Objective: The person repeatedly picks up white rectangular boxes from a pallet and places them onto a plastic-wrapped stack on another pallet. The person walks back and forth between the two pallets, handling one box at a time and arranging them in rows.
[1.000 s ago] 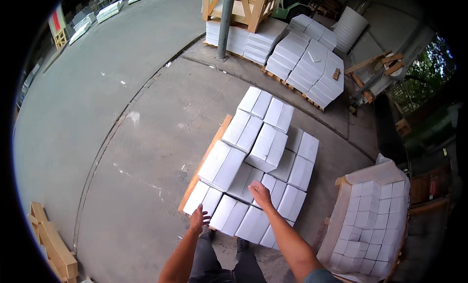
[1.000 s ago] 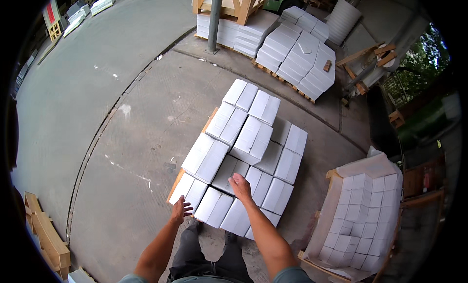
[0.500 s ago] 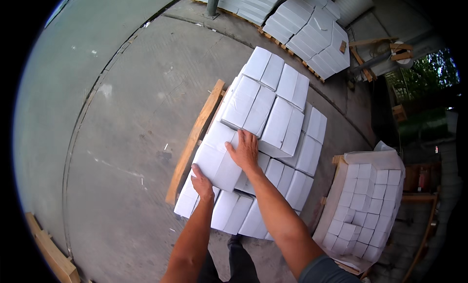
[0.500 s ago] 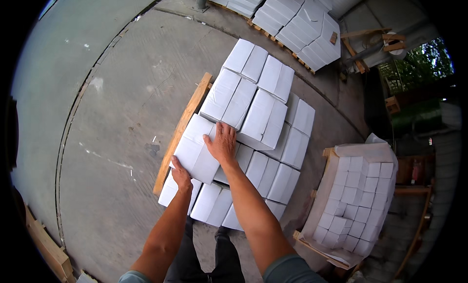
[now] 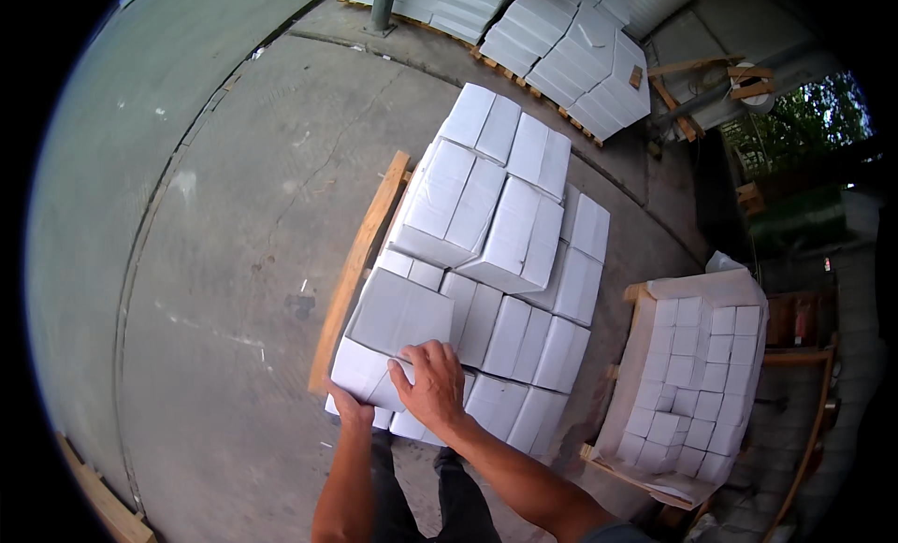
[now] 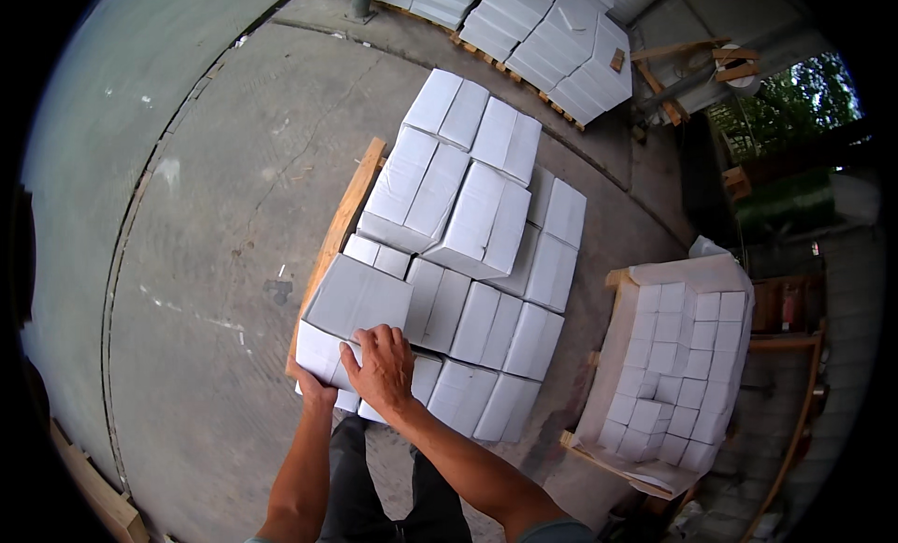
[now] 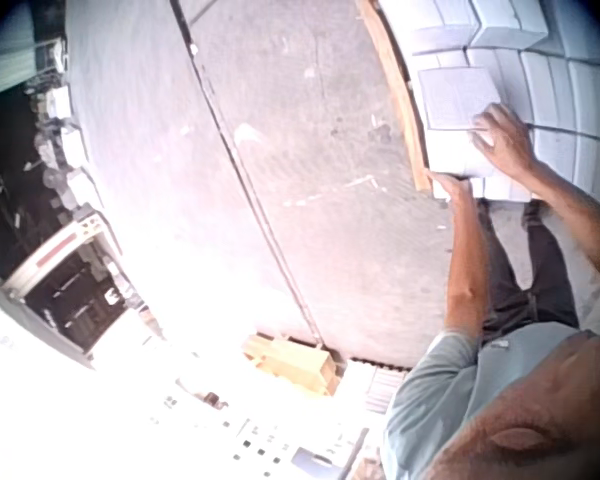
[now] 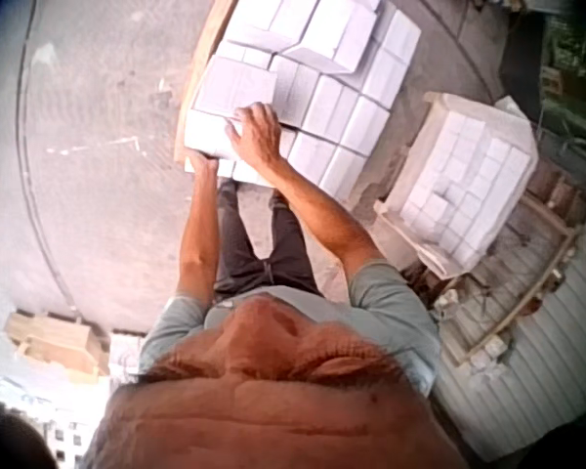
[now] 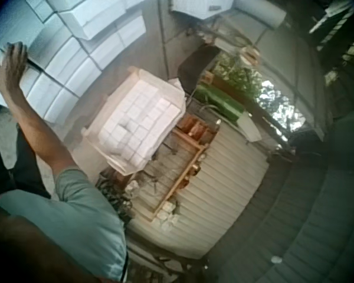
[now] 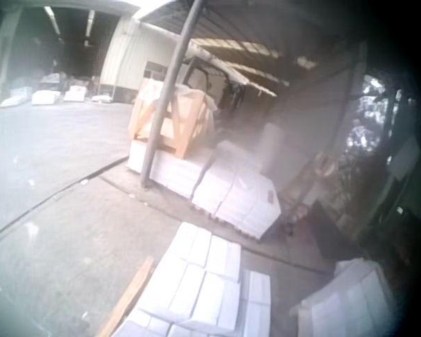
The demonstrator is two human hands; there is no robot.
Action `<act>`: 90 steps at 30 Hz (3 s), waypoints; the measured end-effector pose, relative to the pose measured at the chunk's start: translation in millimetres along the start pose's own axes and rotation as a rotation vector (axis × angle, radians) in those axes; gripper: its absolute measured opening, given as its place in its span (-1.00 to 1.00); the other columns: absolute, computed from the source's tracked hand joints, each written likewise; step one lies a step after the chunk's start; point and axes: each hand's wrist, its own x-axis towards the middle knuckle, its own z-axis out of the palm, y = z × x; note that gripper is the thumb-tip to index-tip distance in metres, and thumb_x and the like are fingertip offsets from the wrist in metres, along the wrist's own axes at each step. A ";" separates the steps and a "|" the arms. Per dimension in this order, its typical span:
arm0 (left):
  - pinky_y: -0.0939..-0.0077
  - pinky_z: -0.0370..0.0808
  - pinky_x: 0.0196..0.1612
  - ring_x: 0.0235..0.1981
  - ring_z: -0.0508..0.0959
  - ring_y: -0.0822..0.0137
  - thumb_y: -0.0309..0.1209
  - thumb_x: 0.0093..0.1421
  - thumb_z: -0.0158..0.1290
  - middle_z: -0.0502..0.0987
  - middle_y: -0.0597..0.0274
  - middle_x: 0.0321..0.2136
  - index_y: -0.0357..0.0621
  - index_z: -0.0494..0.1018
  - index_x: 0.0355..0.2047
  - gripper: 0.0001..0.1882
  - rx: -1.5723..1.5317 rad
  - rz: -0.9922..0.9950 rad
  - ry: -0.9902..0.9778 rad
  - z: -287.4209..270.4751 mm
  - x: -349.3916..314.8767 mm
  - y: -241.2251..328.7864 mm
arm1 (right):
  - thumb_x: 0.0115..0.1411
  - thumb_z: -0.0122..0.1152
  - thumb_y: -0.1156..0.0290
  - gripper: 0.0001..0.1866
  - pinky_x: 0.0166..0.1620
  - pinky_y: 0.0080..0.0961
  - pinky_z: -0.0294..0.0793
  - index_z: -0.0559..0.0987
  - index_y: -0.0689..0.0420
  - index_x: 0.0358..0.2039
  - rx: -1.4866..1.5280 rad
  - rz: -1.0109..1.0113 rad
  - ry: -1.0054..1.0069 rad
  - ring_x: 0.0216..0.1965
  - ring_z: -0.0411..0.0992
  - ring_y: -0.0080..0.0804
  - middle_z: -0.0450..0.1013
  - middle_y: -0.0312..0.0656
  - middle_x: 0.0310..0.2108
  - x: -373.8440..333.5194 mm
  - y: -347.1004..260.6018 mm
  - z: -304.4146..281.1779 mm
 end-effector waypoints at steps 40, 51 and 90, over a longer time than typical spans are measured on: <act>0.32 0.38 -0.01 -0.09 0.45 0.17 0.19 0.16 -0.16 0.42 0.08 -0.09 -0.28 0.29 0.00 -0.27 1.475 -0.441 -0.294 -111.9 -315.5 -248.9 | 0.19 -0.47 -0.28 -0.19 0.05 -0.15 0.25 0.50 0.21 -0.14 0.678 1.667 0.146 -0.02 0.34 0.09 0.43 0.14 -0.14 -622.9 150.1 -224.8; 0.13 0.35 0.03 -0.01 0.39 0.04 0.18 0.20 -0.28 0.33 -0.06 0.01 -0.27 0.19 0.11 -0.24 1.579 -0.764 -0.278 -125.7 -521.9 -460.9 | 0.10 -0.19 -0.31 -0.20 -0.06 -0.08 0.35 0.49 0.33 -0.27 0.585 1.842 0.462 -0.15 0.41 0.18 0.45 0.26 -0.31 -821.6 270.0 -336.3; 0.20 0.26 0.10 0.00 0.37 0.08 0.16 0.16 -0.15 0.37 0.07 0.00 -0.20 0.27 0.05 -0.30 1.337 -0.821 -0.266 117.3 -505.3 -955.7 | 0.10 -0.16 -0.24 -0.24 -0.03 -0.14 0.33 0.49 0.33 -0.23 0.623 1.744 0.435 -0.11 0.39 0.15 0.44 0.26 -0.24 -764.0 771.2 -619.8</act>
